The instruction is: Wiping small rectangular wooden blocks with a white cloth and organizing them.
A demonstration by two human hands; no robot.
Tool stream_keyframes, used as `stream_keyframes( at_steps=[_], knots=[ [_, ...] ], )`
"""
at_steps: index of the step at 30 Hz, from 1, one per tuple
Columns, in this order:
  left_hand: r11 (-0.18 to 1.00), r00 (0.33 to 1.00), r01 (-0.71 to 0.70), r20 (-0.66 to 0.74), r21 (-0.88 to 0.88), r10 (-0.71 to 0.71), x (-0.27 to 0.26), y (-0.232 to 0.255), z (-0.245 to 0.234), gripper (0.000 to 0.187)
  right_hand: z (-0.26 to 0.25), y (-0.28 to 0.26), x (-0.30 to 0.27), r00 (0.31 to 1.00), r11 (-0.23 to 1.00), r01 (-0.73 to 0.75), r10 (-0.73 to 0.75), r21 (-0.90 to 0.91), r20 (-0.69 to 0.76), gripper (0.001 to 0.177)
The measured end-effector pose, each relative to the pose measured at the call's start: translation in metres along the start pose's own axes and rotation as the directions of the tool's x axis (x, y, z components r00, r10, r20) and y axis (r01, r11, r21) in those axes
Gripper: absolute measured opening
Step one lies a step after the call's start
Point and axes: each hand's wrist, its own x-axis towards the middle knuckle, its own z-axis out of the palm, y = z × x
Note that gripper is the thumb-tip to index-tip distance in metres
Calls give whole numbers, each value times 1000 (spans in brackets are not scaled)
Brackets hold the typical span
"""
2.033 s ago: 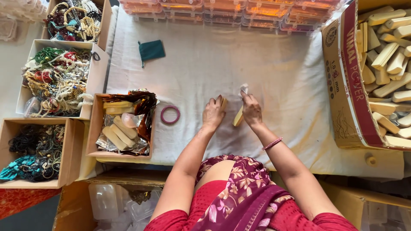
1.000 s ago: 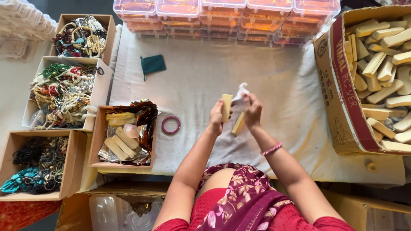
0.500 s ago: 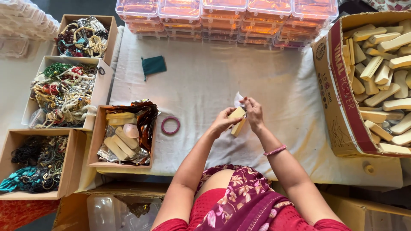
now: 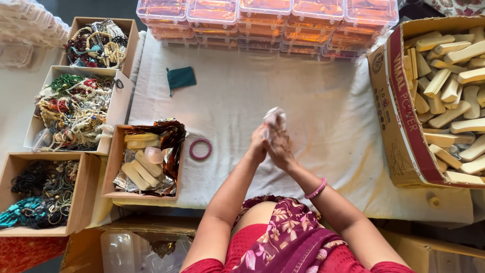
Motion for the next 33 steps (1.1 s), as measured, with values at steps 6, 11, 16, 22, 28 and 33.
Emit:
stream_keyframes(
  at_steps=[6,11,16,22,28,33],
  knots=[
    [949,993,81,57,306,-103,7,-20,-9,34,-3,-9,10,995,965,-71,85,251,-44,68],
    [993,1000,-10,17,-121,12,12,-18,-13,36,8,-20,-27,997,951,-58,42,304,58,65],
    [879,946,314,-35,359,-323,-4,-31,-35,49,44,86,-25,946,700,-229,323,676,-13,41],
    [763,981,170,-178,624,-73,-25,12,-2,68,-33,33,-7,877,869,-479,469,-123,-100,34],
    [-18,871,-166,155,986,465,9,-32,-41,65,0,50,-45,973,763,-178,40,-622,-229,99],
    [517,998,-33,0,855,64,7,-39,-29,60,8,49,-29,718,626,-642,694,443,58,37]
  ],
)
